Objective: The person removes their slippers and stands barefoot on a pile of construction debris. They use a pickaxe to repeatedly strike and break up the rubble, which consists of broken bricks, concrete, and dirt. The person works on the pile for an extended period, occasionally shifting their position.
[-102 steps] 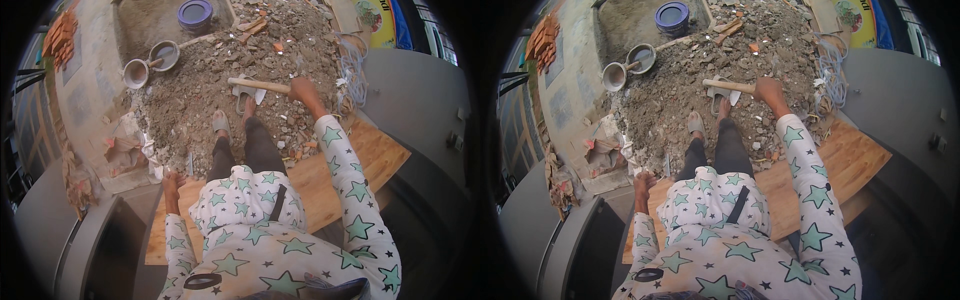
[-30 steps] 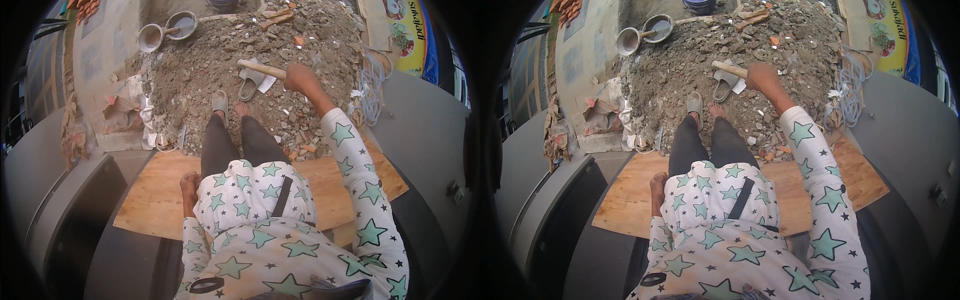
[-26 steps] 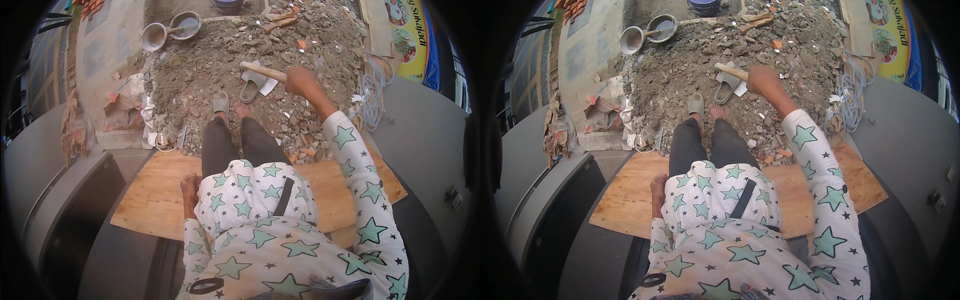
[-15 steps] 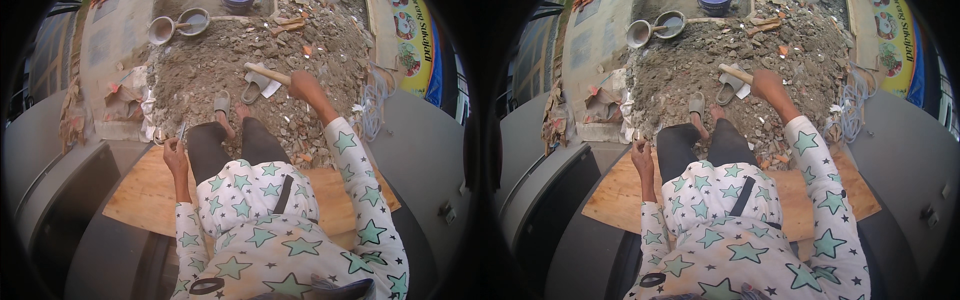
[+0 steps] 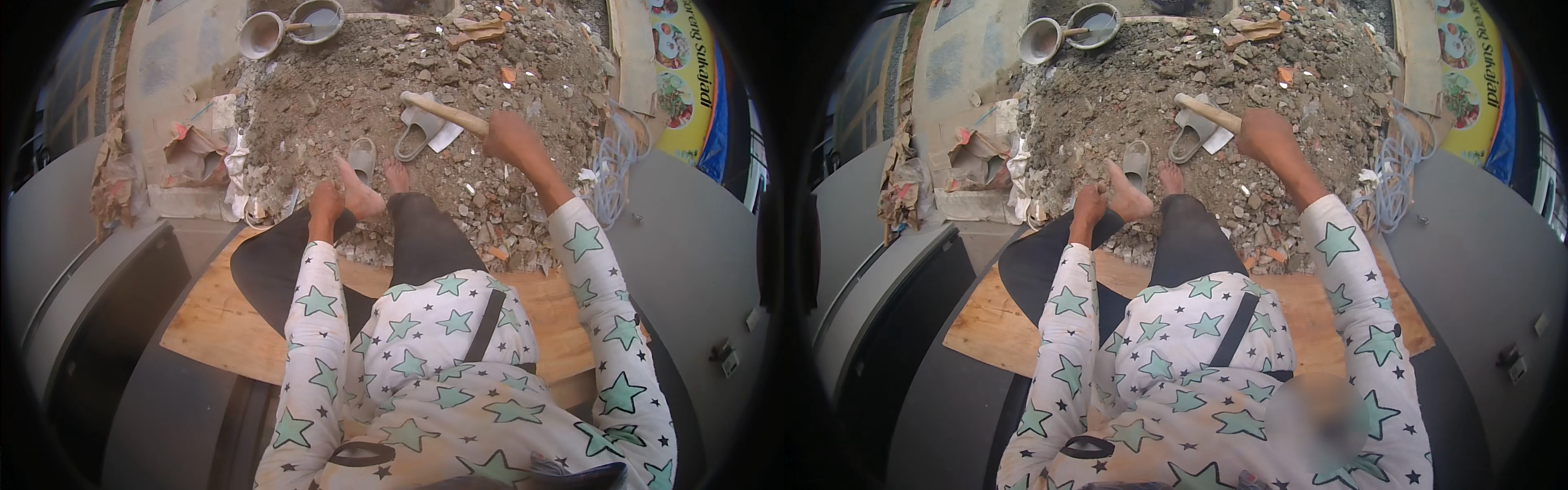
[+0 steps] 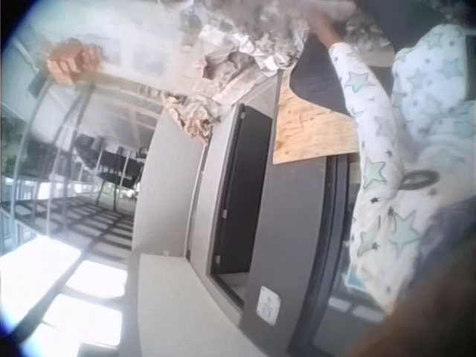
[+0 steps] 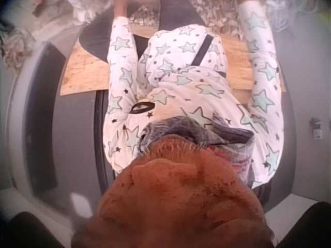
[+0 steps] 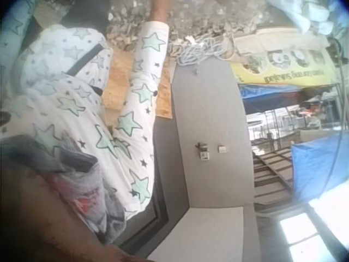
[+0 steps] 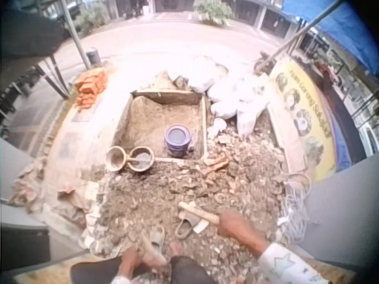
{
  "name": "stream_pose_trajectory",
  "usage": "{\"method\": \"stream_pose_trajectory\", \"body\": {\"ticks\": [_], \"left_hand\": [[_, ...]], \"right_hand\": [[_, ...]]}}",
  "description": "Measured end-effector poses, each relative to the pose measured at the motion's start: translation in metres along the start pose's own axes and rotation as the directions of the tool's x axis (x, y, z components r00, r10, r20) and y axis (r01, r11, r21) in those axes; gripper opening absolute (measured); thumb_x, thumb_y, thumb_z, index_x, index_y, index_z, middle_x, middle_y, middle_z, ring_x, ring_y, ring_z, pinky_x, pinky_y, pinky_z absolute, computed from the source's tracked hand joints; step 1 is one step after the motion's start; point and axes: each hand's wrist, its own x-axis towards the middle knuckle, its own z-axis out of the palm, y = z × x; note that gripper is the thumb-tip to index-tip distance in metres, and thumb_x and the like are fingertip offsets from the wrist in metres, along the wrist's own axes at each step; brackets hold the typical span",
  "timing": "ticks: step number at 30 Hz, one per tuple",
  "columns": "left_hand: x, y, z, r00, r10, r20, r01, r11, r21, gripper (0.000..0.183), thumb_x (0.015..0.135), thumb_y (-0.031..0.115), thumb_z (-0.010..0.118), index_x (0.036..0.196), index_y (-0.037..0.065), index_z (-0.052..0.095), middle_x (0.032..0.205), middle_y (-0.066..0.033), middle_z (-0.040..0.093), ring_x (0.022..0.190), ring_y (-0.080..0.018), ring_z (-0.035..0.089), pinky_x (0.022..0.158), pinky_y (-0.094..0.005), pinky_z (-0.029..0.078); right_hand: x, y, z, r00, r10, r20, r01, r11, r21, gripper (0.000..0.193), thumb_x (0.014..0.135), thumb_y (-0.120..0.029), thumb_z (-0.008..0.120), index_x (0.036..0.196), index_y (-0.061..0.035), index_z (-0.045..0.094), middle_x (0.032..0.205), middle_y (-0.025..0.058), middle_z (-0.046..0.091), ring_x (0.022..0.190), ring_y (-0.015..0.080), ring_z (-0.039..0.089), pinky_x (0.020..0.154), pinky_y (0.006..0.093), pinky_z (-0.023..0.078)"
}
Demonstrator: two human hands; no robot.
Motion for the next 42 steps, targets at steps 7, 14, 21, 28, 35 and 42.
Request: {"method": "stream_pose_trajectory", "body": {"ticks": [7,14,21,28,35,42], "left_hand": [[0.028,-0.014,0.05,0.917,0.106,0.384,-0.166,0.978,0.128,0.044,0.077,0.034,0.07,0.105,0.0,0.069,0.107,-0.0264,0.066,0.102,-0.0401,0.064,0.089,-0.0454,0.049],[-0.012,0.039,0.019,0.864,-0.224,0.45,0.097,0.953,0.288,0.073,0.068,0.061,0.073,0.108,0.001,0.07,0.113,-0.0242,0.066,0.107,-0.0369,0.064,0.091,-0.0433,0.05],[-0.019,0.038,0.023,0.899,-0.184,0.398,0.053,0.947,0.318,0.077,0.07,0.068,0.066,0.106,-0.001,0.071,0.111,-0.0242,0.067,0.105,-0.0381,0.065,0.089,-0.0439,0.051],[-0.008,0.049,0.023,0.875,-0.224,0.429,0.073,0.937,0.342,0.066,0.076,0.061,0.062,0.106,0.003,0.072,0.111,-0.0214,0.068,0.106,-0.0357,0.065,0.089,-0.043,0.051],[0.001,0.035,0.035,0.899,-0.168,0.405,0.03,0.945,0.325,0.059,0.086,0.054,0.051,0.104,0.003,0.073,0.111,-0.0227,0.067,0.105,-0.0377,0.065,0.089,-0.0448,0.051],[0.008,0.021,0.043,0.91,-0.069,0.409,-0.009,0.982,0.187,0.055,0.081,0.049,0.055,0.097,0.0,0.073,0.103,-0.0278,0.066,0.101,-0.0424,0.064,0.088,-0.0478,0.05]], "right_hand": [[0.015,0.01,0.015,0.999,-0.039,-0.03,0.039,0.999,0.015,0.027,0.069,-0.015,0.072,0.089,0.0038,0.069,0.088,0.0244,0.068,0.083,0.0387,0.068,0.075,0.0458,0.054],[0.012,0.016,0.012,0.999,-0.019,-0.038,0.021,0.999,0.029,0.024,0.069,-0.014,0.071,0.085,0.0042,0.069,0.083,0.0249,0.068,0.078,0.0389,0.068,0.072,0.0453,0.053],[0.012,0.009,0.003,0.999,-0.01,0.031,0.009,0.999,0.042,0.022,0.074,-0.012,0.064,0.088,0.0051,0.07,0.087,0.0256,0.069,0.085,0.0393,0.068,0.078,0.0472,0.054],[0.01,0.01,0.0,1.0,-0.01,0.027,0.01,1.0,0.001,0.022,0.076,-0.012,0.065,0.088,0.0056,0.07,0.087,0.0261,0.069,0.083,0.0399,0.069,0.077,0.0474,0.055],[0.009,0.005,0.0,1.0,0.0,0.031,0.0,1.0,0.012,0.022,0.076,-0.011,0.064,0.089,0.005,0.07,0.086,0.0253,0.069,0.083,0.0394,0.069,0.077,0.0475,0.055],[0.008,0.003,-0.005,0.998,0.011,0.06,-0.011,1.0,0.01,0.022,0.077,-0.012,0.064,0.091,0.0036,0.07,0.087,0.0239,0.069,0.083,0.0387,0.069,0.077,0.0473,0.055]]}}
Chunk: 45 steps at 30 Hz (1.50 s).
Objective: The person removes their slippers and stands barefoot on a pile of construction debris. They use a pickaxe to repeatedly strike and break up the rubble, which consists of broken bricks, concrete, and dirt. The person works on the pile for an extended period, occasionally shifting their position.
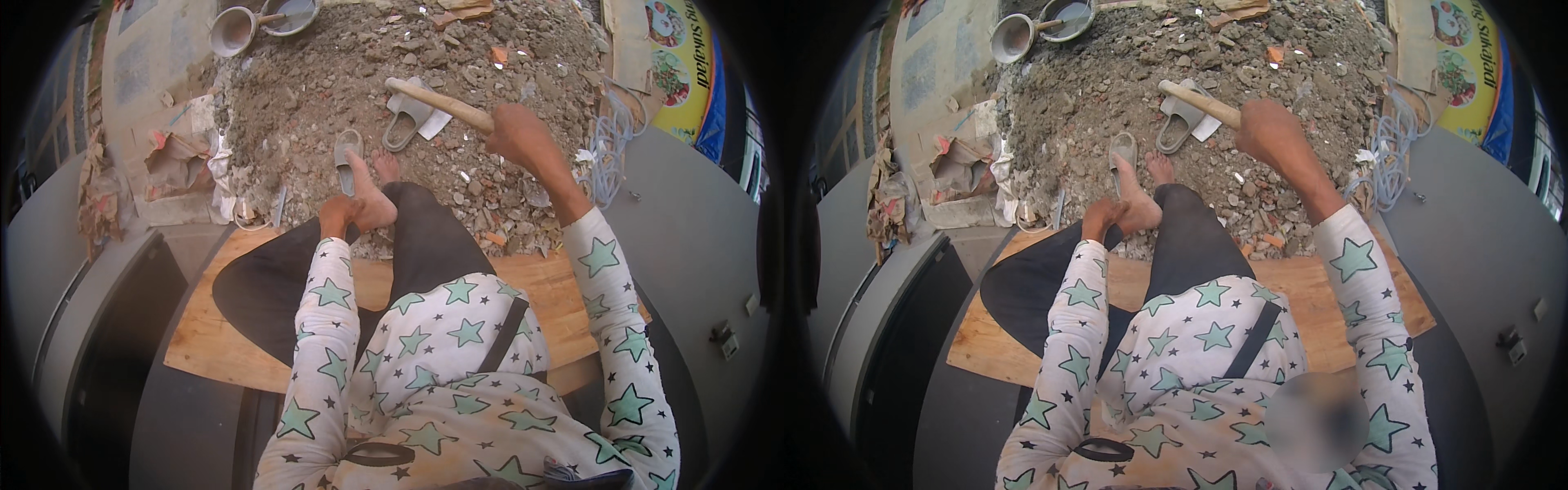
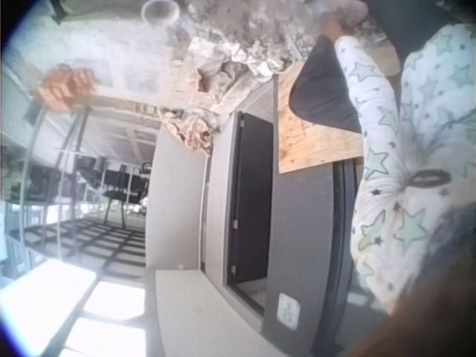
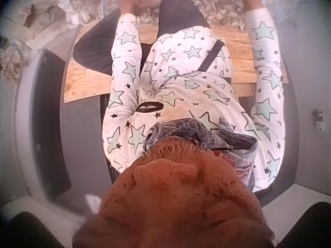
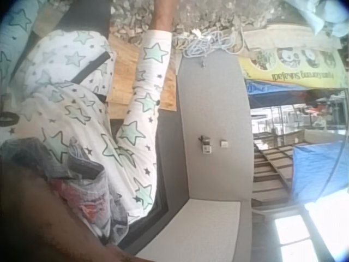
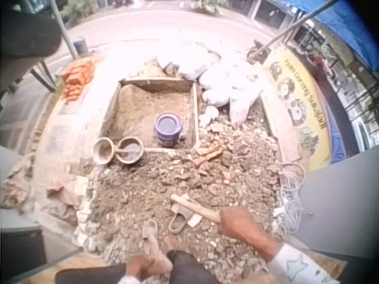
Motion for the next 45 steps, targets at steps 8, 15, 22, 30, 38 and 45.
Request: {"method": "stream_pose_trajectory", "body": {"ticks": [8,15,22,30,38,45], "left_hand": [[0.016,-0.006,-0.002,0.991,-0.029,0.128,0.032,0.999,-0.026,0.056,0.072,0.046,0.066,0.103,-0.002,0.071,0.108,-0.0288,0.065,0.104,-0.0401,0.064,0.092,-0.0442,0.049],[0.015,-0.01,-0.011,0.981,0.018,0.195,-0.016,1.0,-0.008,0.059,0.069,0.037,0.075,0.111,-0.004,0.067,0.114,-0.026,0.065,0.108,-0.0381,0.063,0.092,-0.0429,0.049],[-0.007,-0.006,-0.019,0.987,0.141,0.072,-0.141,0.99,0.003,0.079,0.071,0.032,0.075,0.14,0.008,0.047,0.125,-0.0226,0.061,0.115,-0.037,0.06,0.096,-0.0392,0.047],[-0.009,-0.002,-0.016,0.974,0.192,0.119,-0.203,0.975,0.088,0.078,0.075,0.023,0.069,0.147,0.021,0.04,0.124,-0.0208,0.062,0.114,-0.0362,0.06,0.095,-0.0405,0.048],[-0.014,0.002,-0.015,0.968,0.222,0.114,-0.228,0.972,0.047,0.071,0.079,0.018,0.066,0.145,0.026,0.043,0.121,-0.0206,0.063,0.111,-0.036,0.061,0.094,-0.041,0.048],[0.005,-0.02,0.001,0.941,0.333,0.065,-0.33,0.942,-0.056,0.063,0.08,0.001,0.058,0.137,0.028,0.054,0.118,-0.0194,0.066,0.105,-0.0351,0.065,0.09,-0.0376,0.049]], "right_hand": [[0.005,0.003,0.007,1.0,0.005,-0.019,-0.004,1.0,0.009,0.022,0.077,-0.013,0.063,0.091,0.0027,0.07,0.089,0.0241,0.069,0.087,0.0392,0.068,0.079,0.048,0.055],[0.006,0.007,0.012,0.997,-0.003,-0.08,0.005,1.0,0.024,0.026,0.07,-0.016,0.071,0.089,0.0021,0.07,0.087,0.0229,0.069,0.082,0.0373,0.068,0.075,0.0446,0.054],[0.005,0.004,0.01,0.998,0.011,-0.056,-0.011,1.0,0.007,0.025,0.071,-0.015,0.071,0.09,0.0023,0.069,0.086,0.0229,0.069,0.082,0.0371,0.068,0.076,0.0441,0.054],[0.005,0.003,0.008,0.999,-0.024,-0.046,0.024,1.0,-0.005,0.024,0.071,-0.015,0.072,0.088,0.0028,0.07,0.083,0.0232,0.068,0.079,0.0368,0.068,0.074,0.0446,0.053],[0.01,0.007,0.013,0.996,-0.032,-0.08,0.032,0.999,0.001,0.025,0.068,-0.014,0.07,0.084,0.0045,0.069,0.082,0.0247,0.067,0.077,0.0386,0.067,0.073,0.0455,0.053],[0.008,0.002,0.008,0.999,-0.008,-0.047,0.008,1.0,0.004,0.025,0.068,-0.014,0.071,0.084,0.0051,0.069,0.082,0.0247,0.068,0.077,0.0385,0.068,0.073,0.0448,0.053]]}}
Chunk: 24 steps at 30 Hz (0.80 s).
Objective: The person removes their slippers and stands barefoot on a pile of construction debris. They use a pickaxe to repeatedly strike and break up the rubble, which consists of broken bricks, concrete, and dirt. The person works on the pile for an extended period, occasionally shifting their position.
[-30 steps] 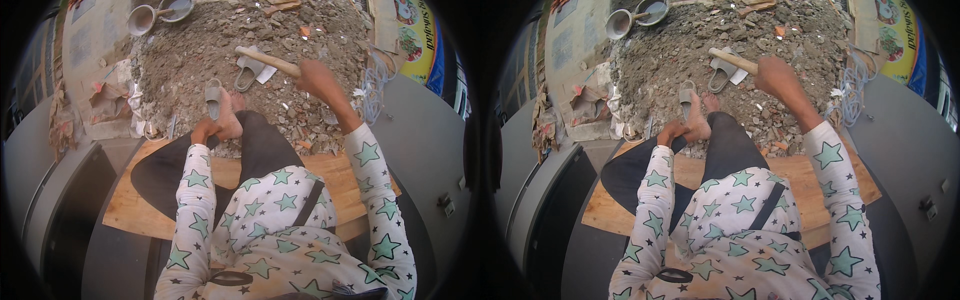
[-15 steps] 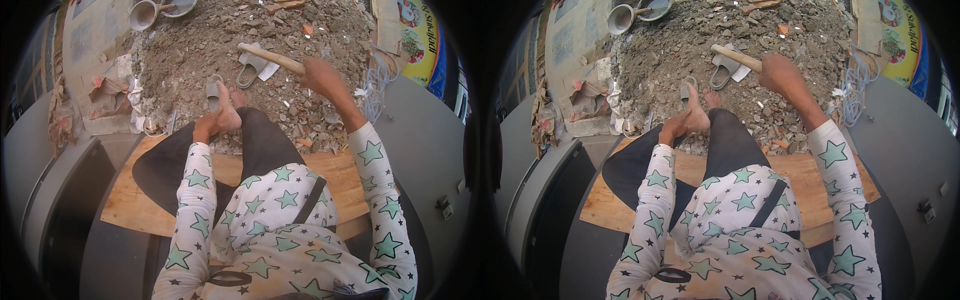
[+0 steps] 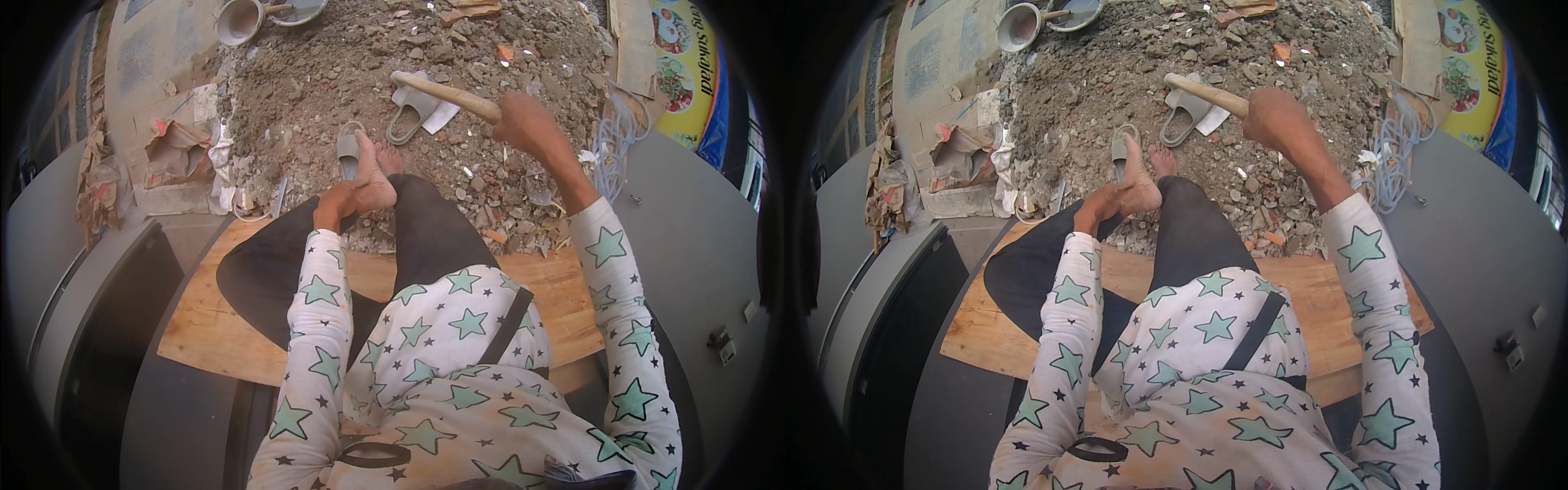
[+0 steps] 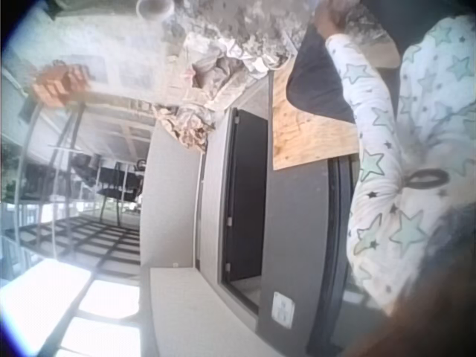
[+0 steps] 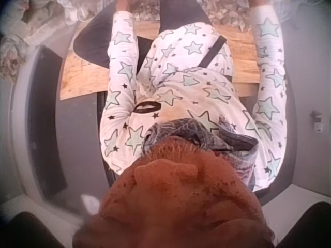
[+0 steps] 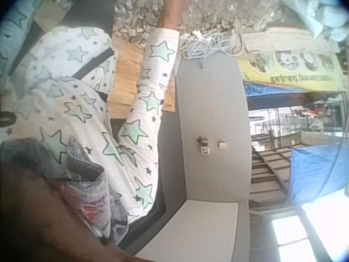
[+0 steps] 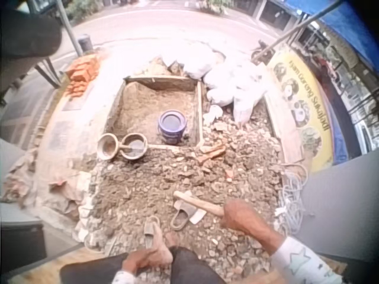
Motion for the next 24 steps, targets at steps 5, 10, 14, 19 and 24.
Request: {"method": "stream_pose_trajectory", "body": {"ticks": [5,10,14,19,24], "left_hand": [[0.008,0.003,0.001,1.0,0.006,0.001,-0.005,1.0,-0.019,0.058,0.079,0.0,0.057,0.132,0.026,0.06,0.107,-0.0191,0.069,0.098,-0.0336,0.068,0.086,-0.0377,0.05],[0.02,-0.049,0.023,0.998,-0.056,-0.009,0.055,0.997,-0.045,0.042,0.079,0.007,0.061,0.118,0.02,0.07,0.105,-0.0194,0.07,0.095,-0.0314,0.068,0.083,-0.0362,0.051],[0.001,0.017,-0.002,0.975,-0.197,0.099,0.173,0.962,0.21,0.028,0.078,0.011,0.066,0.105,0.012,0.074,0.105,-0.0194,0.07,0.094,-0.0292,0.069,0.083,-0.0347,0.051],[-0.004,0.038,0.014,0.996,0.059,0.059,-0.047,0.981,-0.188,0.026,0.079,0.01,0.066,0.105,0.005,0.071,0.106,-0.0195,0.069,0.095,-0.0315,0.068,0.084,-0.0367,0.051],[-0.023,0.073,-0.022,0.98,0.131,-0.153,-0.17,0.947,-0.274,0.037,0.084,0.008,0.059,0.121,0.005,0.062,0.109,-0.0181,0.067,0.1,-0.0294,0.065,0.086,-0.0356,0.05]], "right_hand": [[0.001,0.008,0.002,1.0,-0.009,-0.003,0.009,1.0,-0.023,0.026,0.068,-0.015,0.072,0.085,0.0051,0.069,0.082,0.0244,0.068,0.077,0.0383,0.067,0.072,0.0451,0.052],[0.004,-0.011,-0.003,0.999,-0.035,-0.008,0.035,0.998,-0.044,0.026,0.069,-0.016,0.072,0.084,0.0047,0.068,0.081,0.024,0.067,0.076,0.0388,0.067,0.072,0.0457,0.052],[0.0,0.001,0.001,1.0,-0.028,-0.008,0.028,0.998,-0.053,0.024,0.071,-0.014,0.069,0.085,0.005,0.069,0.083,0.0244,0.068,0.078,0.0391,0.067,0.073,0.0466,0.052],[-0.005,-0.017,-0.008,0.999,-0.044,0.017,0.045,0.998,-0.048,0.022,0.074,-0.012,0.064,0.086,0.0053,0.069,0.087,0.0252,0.069,0.082,0.0392,0.069,0.077,0.0477,0.054],[-0.002,-0.008,-0.006,0.999,-0.037,0.032,0.039,0.997,-0.07,0.022,0.075,-0.013,0.064,0.088,0.0047,0.069,0.088,0.0249,0.069,0.084,0.0391,0.068,0.078,0.0474,0.054]]}}
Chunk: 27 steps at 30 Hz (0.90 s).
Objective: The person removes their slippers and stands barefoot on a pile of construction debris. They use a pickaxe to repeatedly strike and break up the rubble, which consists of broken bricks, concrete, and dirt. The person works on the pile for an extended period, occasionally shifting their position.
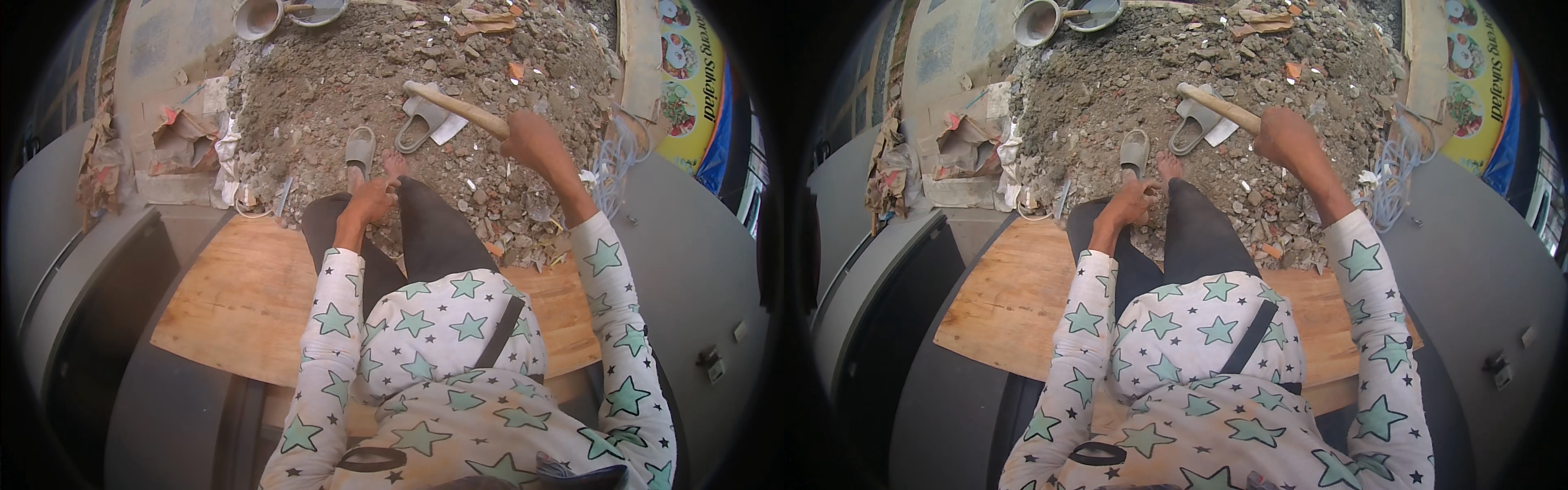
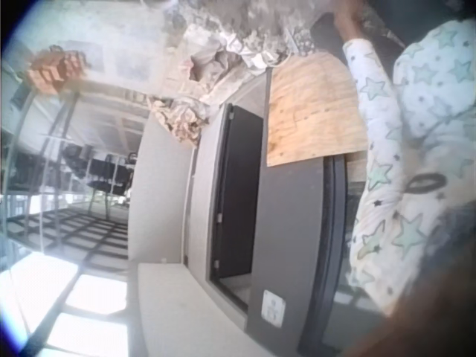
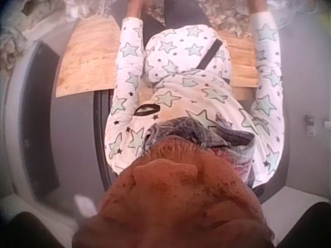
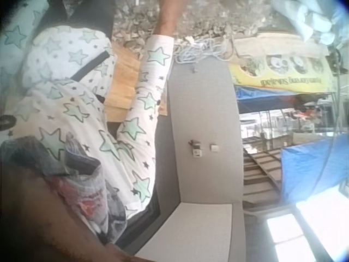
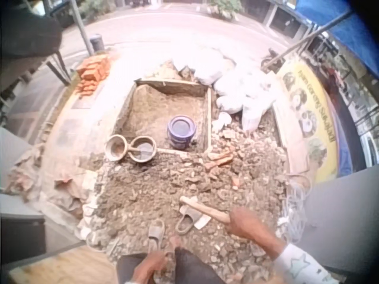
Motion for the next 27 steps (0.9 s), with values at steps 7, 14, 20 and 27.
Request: {"method": "stream_pose_trajectory", "body": {"ticks": [7,14,20,27], "left_hand": [[-0.061,-0.028,-0.062,0.781,-0.304,-0.545,-0.066,0.828,-0.557,0.043,0.086,0.013,0.06,0.126,-0.004,0.055,0.11,-0.0181,0.066,0.097,-0.0251,0.065,0.079,-0.0345,0.051],[-0.127,-0.105,-0.029,0.725,-0.585,-0.363,0.21,0.69,-0.692,0.039,0.089,0.006,0.053,0.128,-0.002,0.053,0.099,-0.0106,0.066,0.082,-0.0175,0.065,0.067,-0.028,0.053],[-0.152,-0.106,0.024,0.729,-0.662,-0.175,0.345,0.576,-0.741,0.041,0.087,0.006,0.054,0.127,-0.003,0.052,0.1,-0.0132,0.066,0.08,-0.0202,0.066,0.066,-0.0307,0.052],[-0.148,-0.092,0.017,0.78,-0.573,-0.253,0.234,0.641,-0.731,0.042,0.09,0.009,0.054,0.13,-0.004,0.05,0.106,-0.0154,0.065,0.087,-0.0218,0.067,0.071,-0.0326,0.055]], "right_hand": [[0.0,-0.002,-0.004,1.0,0.018,-0.008,-0.018,0.999,0.032,0.023,0.077,-0.014,0.063,0.09,0.0033,0.07,0.092,0.0236,0.069,0.089,0.0374,0.068,0.081,0.0461,0.054],[0.002,0.005,-0.008,0.999,0.038,-0.025,-0.037,0.998,0.048,0.024,0.073,-0.015,0.067,0.09,0.0012,0.071,0.09,0.0229,0.069,0.087,0.0375,0.068,0.079,0.0457,0.054],[0.003,0.009,0.002,0.996,0.016,-0.089,-0.008,0.996,0.088,0.026,0.068,-0.016,0.073,0.087,0.0015,0.071,0.087,0.0236,0.069,0.084,0.0378,0.068,0.077,0.0452,0.055],[0.0,0.006,-0.002,0.996,0.003,-0.085,0.005,0.996,0.091,0.028,0.067,-0.017,0.074,0.087,0.0022,0.071,0.087,0.0241,0.069,0.084,0.038,0.068,0.076,0.0454,0.054]]}}
